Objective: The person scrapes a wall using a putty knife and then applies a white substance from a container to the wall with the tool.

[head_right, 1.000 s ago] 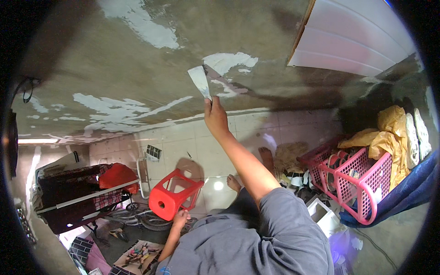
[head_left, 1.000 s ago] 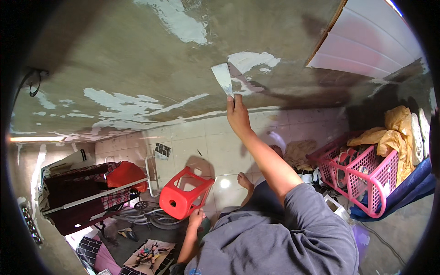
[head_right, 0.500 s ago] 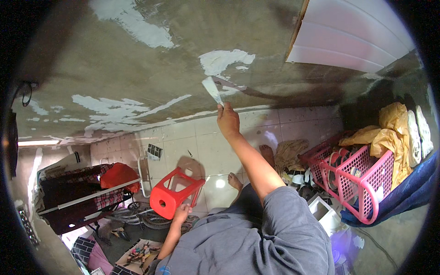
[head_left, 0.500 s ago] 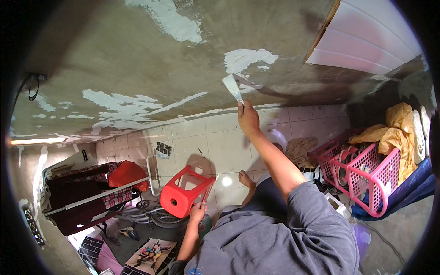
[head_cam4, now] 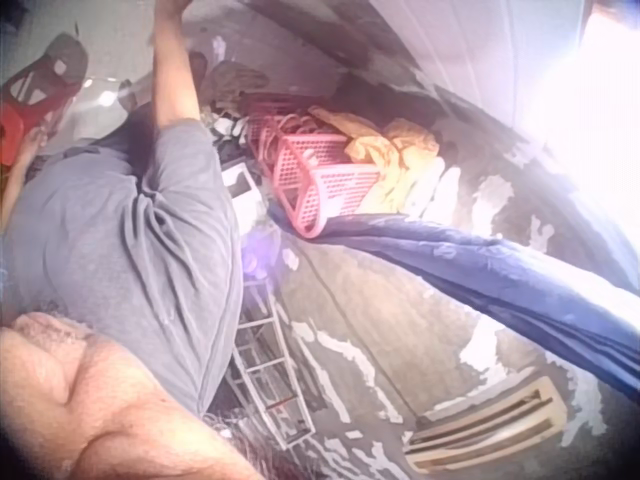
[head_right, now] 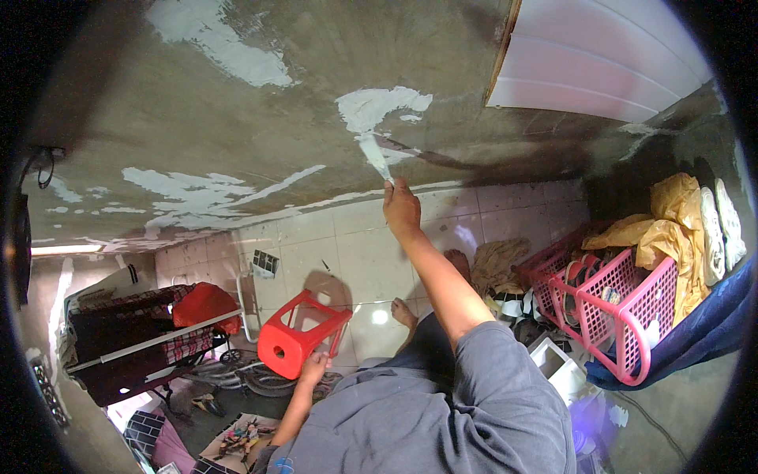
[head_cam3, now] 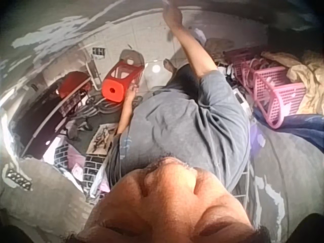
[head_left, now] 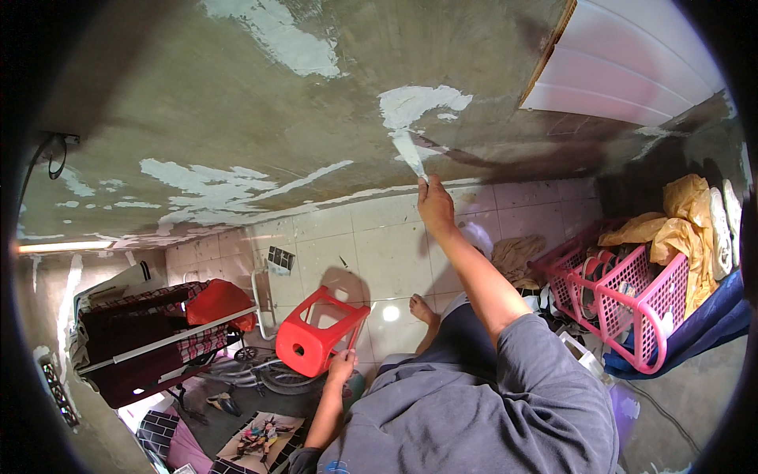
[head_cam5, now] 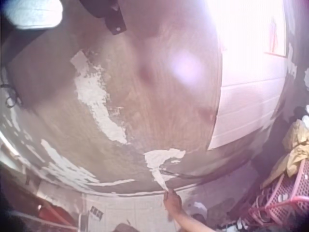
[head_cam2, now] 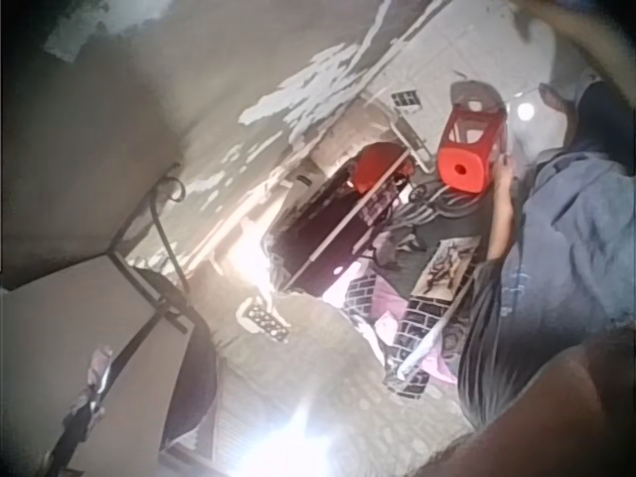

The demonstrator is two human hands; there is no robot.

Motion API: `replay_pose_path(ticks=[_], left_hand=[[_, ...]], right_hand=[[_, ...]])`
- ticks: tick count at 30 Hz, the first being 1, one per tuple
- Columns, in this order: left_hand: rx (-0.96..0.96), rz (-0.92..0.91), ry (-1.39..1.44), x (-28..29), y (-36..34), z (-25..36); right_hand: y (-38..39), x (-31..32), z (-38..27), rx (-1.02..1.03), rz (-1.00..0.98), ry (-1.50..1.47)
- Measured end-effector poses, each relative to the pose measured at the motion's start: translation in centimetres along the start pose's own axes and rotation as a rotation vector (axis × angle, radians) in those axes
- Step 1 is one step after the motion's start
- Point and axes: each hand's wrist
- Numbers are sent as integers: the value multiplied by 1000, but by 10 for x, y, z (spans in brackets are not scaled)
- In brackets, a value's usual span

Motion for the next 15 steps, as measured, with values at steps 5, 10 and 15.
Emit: replay_pose_path(ticks=[5,10,15], left_hand=[[0,-25,13,-5,0,6],[-21,-20,-42,-5,-8,14],[2,-23,40,-15,-5,19]], right_hand=[[-13,16,-29,265,84,75],[-30,25,7,243,206,132],[-13,50,24,56,72,152]])
Point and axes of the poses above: each hand's wrist, its own y-axis away from the middle knuckle, its own x-axis out of the back of the hand, z = x × y, and after that the axes turned 4 degrees about -z, right-handed
